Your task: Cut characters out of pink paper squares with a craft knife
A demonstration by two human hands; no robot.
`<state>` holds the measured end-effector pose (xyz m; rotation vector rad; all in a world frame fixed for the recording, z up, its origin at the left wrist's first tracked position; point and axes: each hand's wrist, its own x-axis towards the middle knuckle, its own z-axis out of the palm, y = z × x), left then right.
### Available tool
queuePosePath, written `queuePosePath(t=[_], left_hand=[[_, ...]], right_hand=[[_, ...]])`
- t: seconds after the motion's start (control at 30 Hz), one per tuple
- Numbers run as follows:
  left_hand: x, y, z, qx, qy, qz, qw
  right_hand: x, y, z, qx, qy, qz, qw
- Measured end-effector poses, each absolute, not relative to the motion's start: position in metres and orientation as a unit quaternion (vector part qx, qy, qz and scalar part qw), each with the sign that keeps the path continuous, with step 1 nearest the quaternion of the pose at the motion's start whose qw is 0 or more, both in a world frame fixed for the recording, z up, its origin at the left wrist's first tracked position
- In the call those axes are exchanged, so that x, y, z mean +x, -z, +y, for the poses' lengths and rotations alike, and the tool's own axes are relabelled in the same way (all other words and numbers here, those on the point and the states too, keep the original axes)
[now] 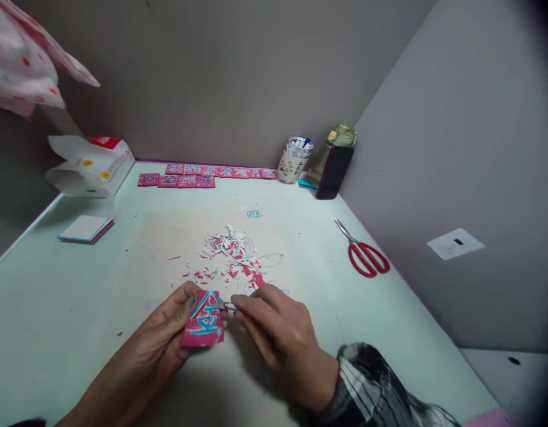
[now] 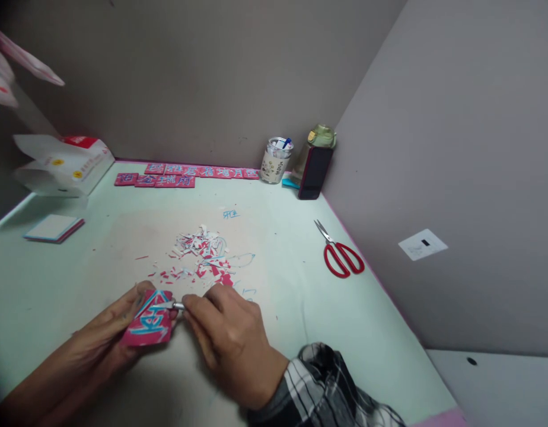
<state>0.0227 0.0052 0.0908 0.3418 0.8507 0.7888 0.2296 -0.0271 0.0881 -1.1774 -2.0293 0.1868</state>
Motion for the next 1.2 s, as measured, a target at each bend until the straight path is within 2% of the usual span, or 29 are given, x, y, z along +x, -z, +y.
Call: queuePosePath(t=[0.2,0.6,0.7,0.87,1.03,1.2], left_hand=[[0.025,-0.094,0.006,0.147,-0.372,0.413,0.818],[0.027,-0.072,-0.005,0.203,-0.322,0.346,0.858],[0.030,-0.063,-0.013,0.237,-0.288,0.314,0.873],[0.023,-0.065,-0.007,0.248,-0.306,0.330,0.858],[0.019,-0.072,0.001,0.218,-0.318,0.361,0.849],[0.019,-0.069,0.000,0.210,-0.340,0.372,0.838]], right_hand=[[0.230,-0.090,-0.027,-0.461,-0.026,-0.809,0.363],[0.229,-0.089,-0.026,-0.461,-0.037,-0.799,0.384],[0.230,-0.088,-0.022,-0.472,-0.088,-0.779,0.404],[0.233,-0.090,-0.019,-0.476,-0.190,-0.718,0.471],[0.233,-0.094,-0.022,-0.461,-0.216,-0.726,0.462],[0.232,-0.094,-0.022,-0.429,-0.190,-0.767,0.437]])
